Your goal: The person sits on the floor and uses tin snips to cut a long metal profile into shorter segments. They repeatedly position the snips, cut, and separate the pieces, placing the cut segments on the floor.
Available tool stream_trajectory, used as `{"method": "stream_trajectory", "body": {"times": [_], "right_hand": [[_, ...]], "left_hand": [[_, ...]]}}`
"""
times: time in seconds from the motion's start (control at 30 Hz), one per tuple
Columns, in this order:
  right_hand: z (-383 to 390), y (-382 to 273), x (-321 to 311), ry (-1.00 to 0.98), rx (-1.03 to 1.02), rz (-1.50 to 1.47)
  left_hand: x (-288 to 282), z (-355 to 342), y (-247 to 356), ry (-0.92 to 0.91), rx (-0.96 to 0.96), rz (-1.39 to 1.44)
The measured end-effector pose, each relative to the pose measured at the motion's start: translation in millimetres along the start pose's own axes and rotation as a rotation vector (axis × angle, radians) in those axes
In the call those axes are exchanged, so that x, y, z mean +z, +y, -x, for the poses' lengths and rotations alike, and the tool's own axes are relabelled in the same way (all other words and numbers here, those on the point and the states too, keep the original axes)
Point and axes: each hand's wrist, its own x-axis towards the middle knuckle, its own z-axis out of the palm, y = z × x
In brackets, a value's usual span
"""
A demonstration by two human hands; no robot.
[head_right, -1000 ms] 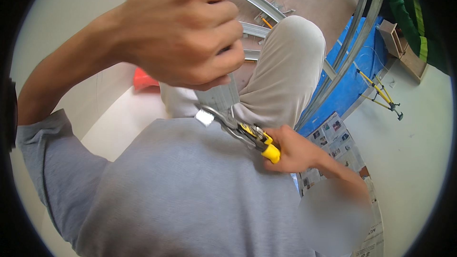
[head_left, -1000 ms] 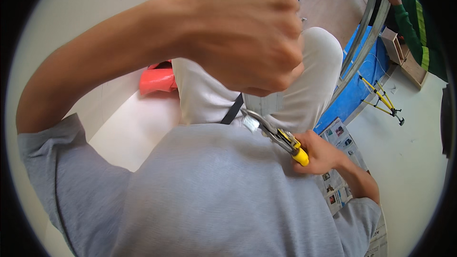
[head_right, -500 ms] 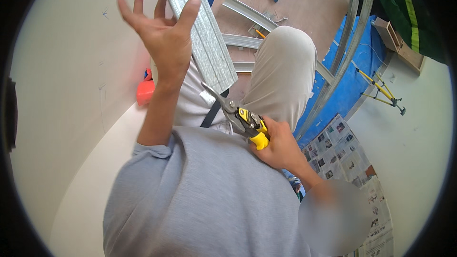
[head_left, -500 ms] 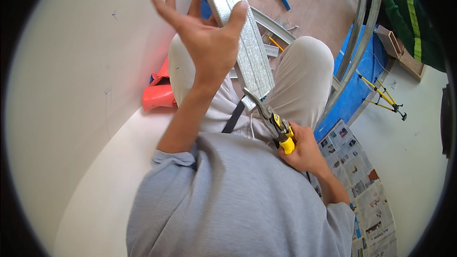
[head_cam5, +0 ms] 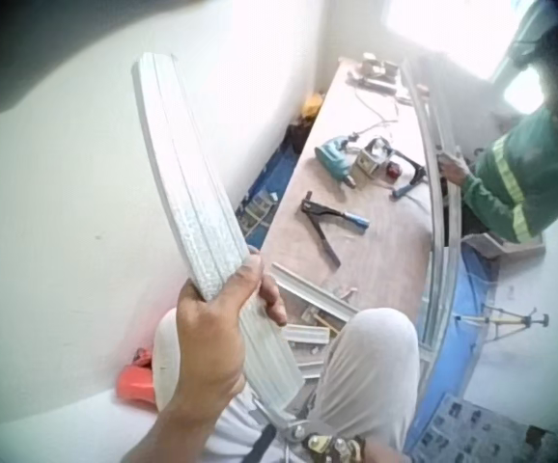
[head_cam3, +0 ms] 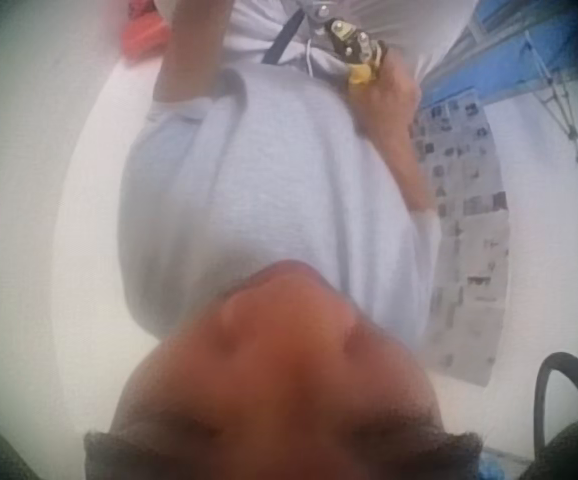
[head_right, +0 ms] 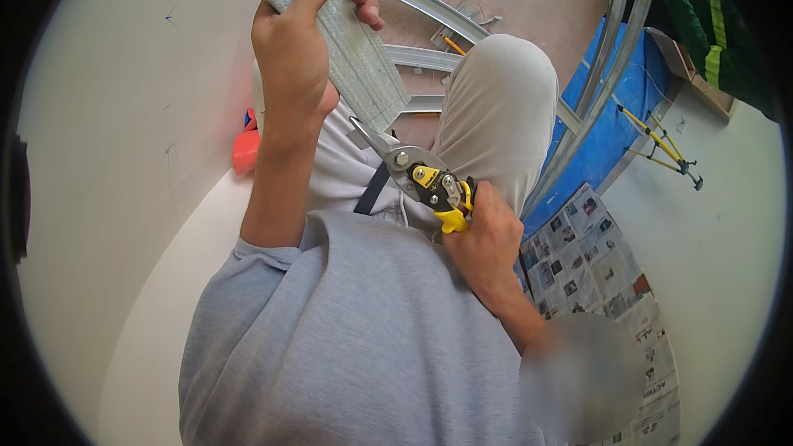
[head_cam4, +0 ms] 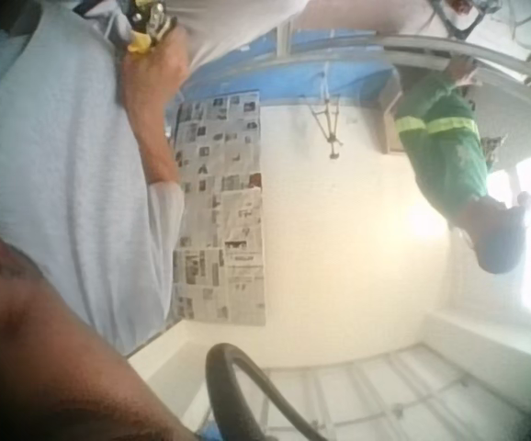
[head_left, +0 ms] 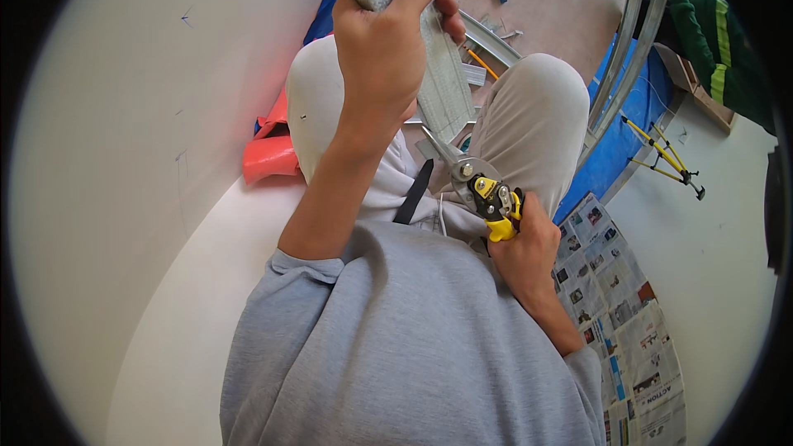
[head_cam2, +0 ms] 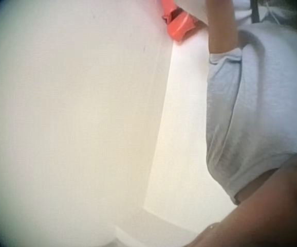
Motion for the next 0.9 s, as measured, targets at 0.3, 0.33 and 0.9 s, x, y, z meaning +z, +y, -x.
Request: {"method": "stream_trajectory", "body": {"times": [0.3, 0.33, 0.9], "right_hand": [[-19, 6, -31, -1.063, 0.025, -0.791], [-22, 7, -30, -1.084, -0.017, -0.838], [-27, -16, -34, -1.033, -0.044, -0.653]], "left_hand": [[-4, -19, 16, -0.628, -0.218, 0.469], [-5, -19, 16, -0.621, -0.264, 0.487], [-27, -24, 13, -0.567, -0.495, 0.666]]}}
